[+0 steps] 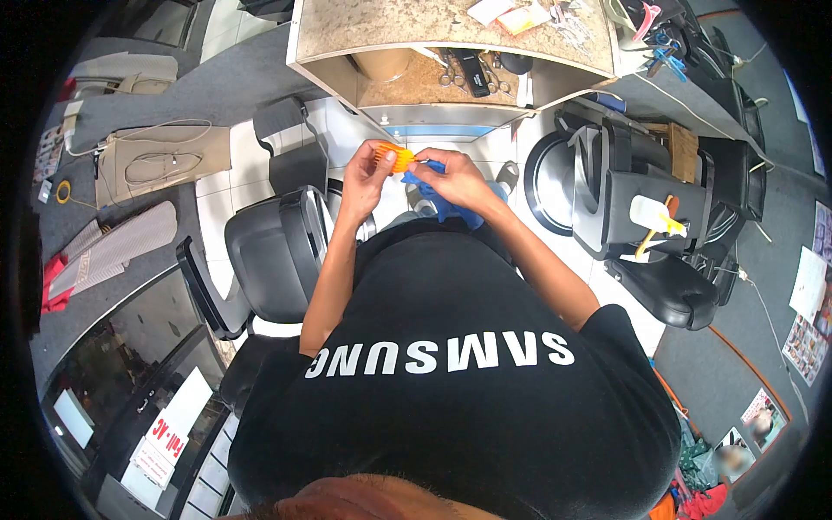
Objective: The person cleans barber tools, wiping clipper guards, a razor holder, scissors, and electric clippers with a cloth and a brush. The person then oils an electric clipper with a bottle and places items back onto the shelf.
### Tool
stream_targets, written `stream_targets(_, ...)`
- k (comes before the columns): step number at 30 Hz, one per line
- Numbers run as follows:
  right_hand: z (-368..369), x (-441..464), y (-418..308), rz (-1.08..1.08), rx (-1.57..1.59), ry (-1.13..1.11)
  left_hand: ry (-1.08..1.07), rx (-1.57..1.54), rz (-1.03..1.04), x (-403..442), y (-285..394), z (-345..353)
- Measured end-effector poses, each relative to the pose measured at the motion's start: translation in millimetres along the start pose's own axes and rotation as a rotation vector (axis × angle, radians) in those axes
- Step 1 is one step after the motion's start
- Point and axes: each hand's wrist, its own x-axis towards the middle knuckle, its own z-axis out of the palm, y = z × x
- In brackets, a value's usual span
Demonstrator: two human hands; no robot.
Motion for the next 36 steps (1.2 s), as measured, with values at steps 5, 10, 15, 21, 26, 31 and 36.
stream_targets(5,0,2,3,-0.028,-0.021,0.015,-0.006,0.004,-0.006,1,2,0)
stream_targets(10,0,2,5,-0.037,-0.003,0.033,-0.008,0.002,-0.001,2,2,1)
stream_targets(15,1,0,2,-0.063,0.000,0.115,-0.005,-0.018,-0.003,2,2,4)
stream_targets(21,-1,0,2,-0.044,0.005,0.096,-0.020,-0.025,-0.017,2,-2,4)
stream_targets(26,1,0,4,-0.043,0.030,0.057,-0.008,-0.010,-0.012,0,0,5)
stream_targets(31,1,-2,-1,-0.013,0.038,0.017,0.022,0.018,0.018,0,0,4)
stream_targets(36,-1,-4,-9,-0.011,0.033,-0.004,0.078,0.024,0.002,1,-2,1)
